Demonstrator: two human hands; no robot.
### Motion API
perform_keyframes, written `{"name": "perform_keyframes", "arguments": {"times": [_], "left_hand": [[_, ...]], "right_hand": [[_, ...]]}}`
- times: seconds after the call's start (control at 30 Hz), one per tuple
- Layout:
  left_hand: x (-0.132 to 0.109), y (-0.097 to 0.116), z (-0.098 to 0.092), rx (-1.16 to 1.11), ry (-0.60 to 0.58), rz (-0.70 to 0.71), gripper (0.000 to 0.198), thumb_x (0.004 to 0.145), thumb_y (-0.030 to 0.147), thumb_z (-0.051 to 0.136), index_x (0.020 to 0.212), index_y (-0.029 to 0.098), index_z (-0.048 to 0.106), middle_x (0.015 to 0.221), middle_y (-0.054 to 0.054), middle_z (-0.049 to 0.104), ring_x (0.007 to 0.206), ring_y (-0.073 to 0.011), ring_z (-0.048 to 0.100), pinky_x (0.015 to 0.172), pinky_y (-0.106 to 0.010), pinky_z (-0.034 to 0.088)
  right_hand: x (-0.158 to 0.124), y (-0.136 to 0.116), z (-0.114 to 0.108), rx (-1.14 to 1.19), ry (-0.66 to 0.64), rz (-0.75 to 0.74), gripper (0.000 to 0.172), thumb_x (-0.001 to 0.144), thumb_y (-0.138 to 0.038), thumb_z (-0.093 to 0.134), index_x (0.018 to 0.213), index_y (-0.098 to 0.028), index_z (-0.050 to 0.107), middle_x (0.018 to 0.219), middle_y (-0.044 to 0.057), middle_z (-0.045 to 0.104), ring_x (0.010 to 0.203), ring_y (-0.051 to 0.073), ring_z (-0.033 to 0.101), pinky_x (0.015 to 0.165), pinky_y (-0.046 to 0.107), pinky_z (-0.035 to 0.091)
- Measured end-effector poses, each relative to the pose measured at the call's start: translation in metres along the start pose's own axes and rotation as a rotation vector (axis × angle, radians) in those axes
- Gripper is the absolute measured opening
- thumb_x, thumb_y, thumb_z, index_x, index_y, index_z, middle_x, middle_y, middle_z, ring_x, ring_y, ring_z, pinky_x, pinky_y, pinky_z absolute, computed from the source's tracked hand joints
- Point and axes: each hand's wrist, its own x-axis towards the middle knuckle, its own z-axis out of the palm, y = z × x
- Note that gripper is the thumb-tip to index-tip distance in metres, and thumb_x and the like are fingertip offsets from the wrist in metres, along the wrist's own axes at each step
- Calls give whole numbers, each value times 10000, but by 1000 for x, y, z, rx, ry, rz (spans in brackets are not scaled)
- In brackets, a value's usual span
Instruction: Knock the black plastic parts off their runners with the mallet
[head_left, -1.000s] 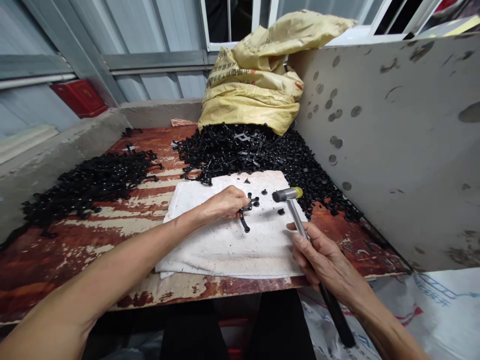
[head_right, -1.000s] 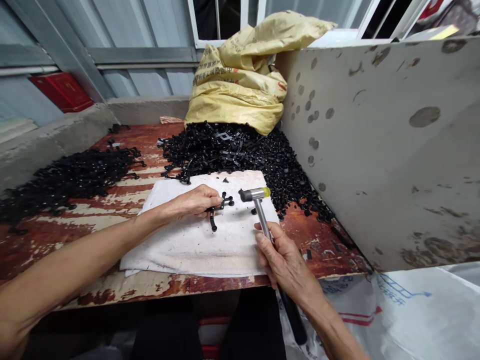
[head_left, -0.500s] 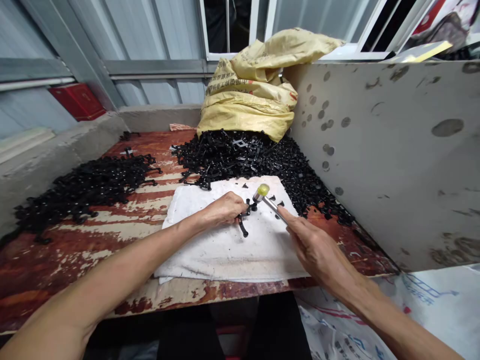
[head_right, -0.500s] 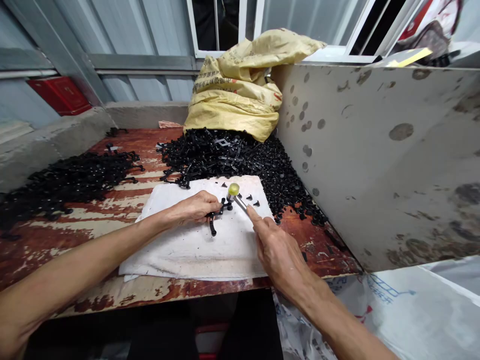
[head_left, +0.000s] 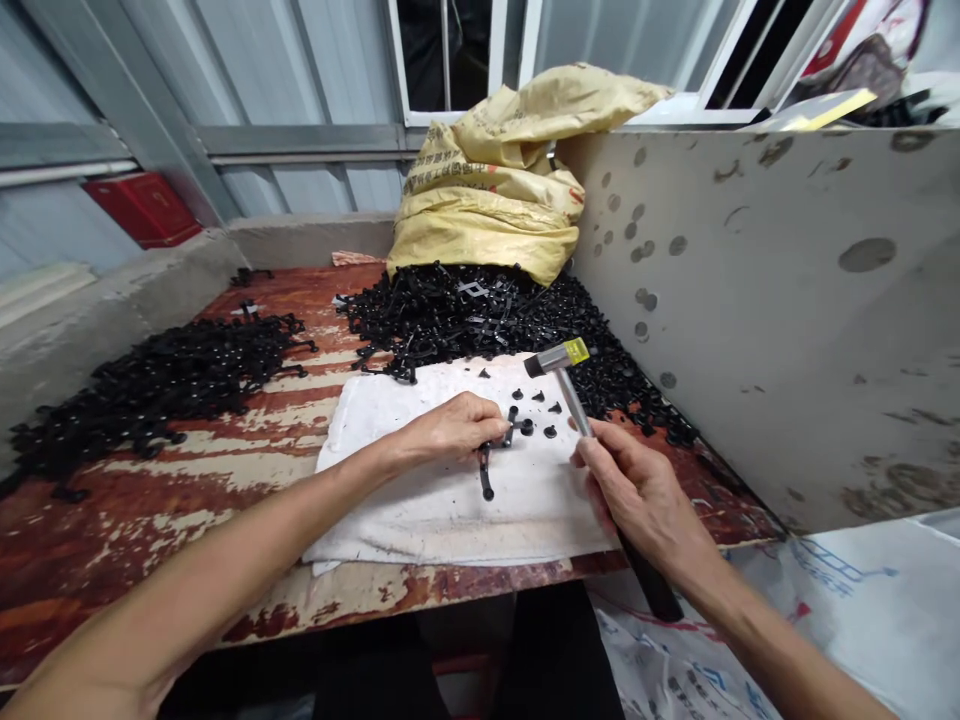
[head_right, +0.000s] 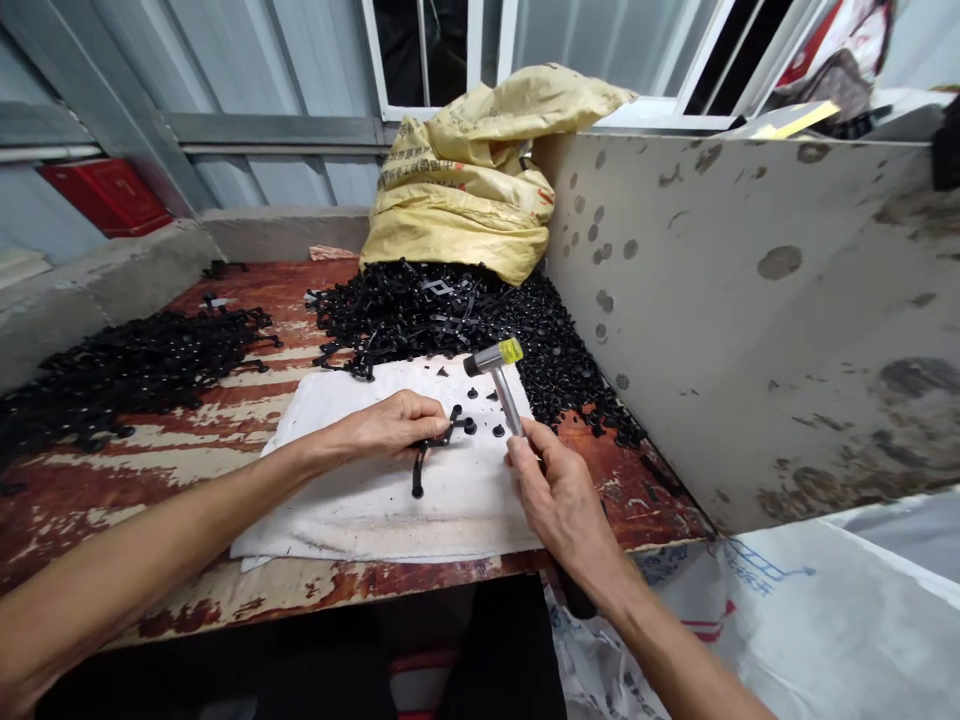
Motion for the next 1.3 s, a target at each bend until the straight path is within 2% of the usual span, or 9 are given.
{"name": "perform_keyframes", "arguments": {"times": [0.1, 0.17, 0.27, 0.37, 0.47, 0.53, 0.67, 0.83, 1.3], "left_hand": [[-2, 7, 10, 36, -127, 149, 278, 879, 234, 474, 611, 161, 491, 516, 65, 426, 469, -55, 346, 461, -193, 264], [-3, 7, 18, 77, -144, 220, 275, 882, 253, 479, 623, 159, 492, 548, 61, 417, 509, -61, 358, 491, -199, 276], [-8, 2, 29, 25, 101, 178, 178, 843, 337, 587, 836, 160, 571, 698, 38, 512, 598, -80, 441, 543, -208, 332], [-17, -3, 41, -318, 321, 15, 439, 760, 423, 709, 1065, 165, 528, 898, -28, 587, 747, -127, 563, 621, -238, 437], [-23, -1, 54, -725, 155, -90, 383, 750, 411, 735, 938, 132, 552, 824, -55, 616, 723, -132, 606, 596, -233, 467], [-21, 4, 59, -823, 99, -121, 252, 784, 327, 713, 815, 126, 564, 710, -39, 608, 609, -105, 585, 513, -203, 442], [-8, 16, 53, -777, 209, -213, 165, 840, 149, 625, 712, 151, 520, 537, 35, 524, 375, -53, 439, 343, -169, 330], [15, 21, 39, -739, 222, -304, 234, 861, 69, 577, 639, 115, 519, 493, 35, 507, 308, 9, 322, 297, -115, 168], [35, 22, 40, -734, 265, -351, 259, 853, 41, 569, 608, 107, 519, 441, 35, 486, 284, 8, 300, 274, -102, 161]], "right_hand": [[3, -1, 6, 239, -108, 227, 365, 769, -542, 671, 890, -211, 579, 472, -100, 418, 347, 77, 343, 292, 198, 330], [3, 0, 11, 369, -142, 292, 414, 705, -555, 724, 844, -215, 534, 446, -125, 379, 340, 58, 297, 284, 175, 311], [1, -1, 14, 495, -89, 323, 450, 653, -548, 763, 797, -219, 490, 434, -125, 416, 324, 46, 313, 288, 158, 304], [-2, 0, 17, 532, 19, 323, 453, 674, -557, 739, 802, -226, 458, 438, -126, 451, 304, 43, 353, 300, 144, 288], [-6, 0, 23, 538, 58, 313, 425, 715, -556, 702, 812, -229, 449, 437, -123, 473, 303, 49, 387, 310, 140, 283], [-9, 0, 26, 519, 37, 309, 404, 737, -550, 688, 819, -222, 468, 436, -113, 493, 302, 52, 396, 317, 147, 290], [-16, 2, 19, 428, -10, 287, 408, 781, -577, 640, 852, -193, 521, 487, -74, 563, 308, 52, 417, 337, 166, 307], [-20, 14, -1, 398, 94, 326, 508, 724, -612, 657, 951, -175, 534, 507, -66, 589, 292, 66, 422, 318, 183, 288], [-26, 28, -7, 440, 45, 342, 506, 765, -571, 626, 1047, -159, 537, 544, -46, 631, 301, 60, 431, 329, 181, 315]]}}
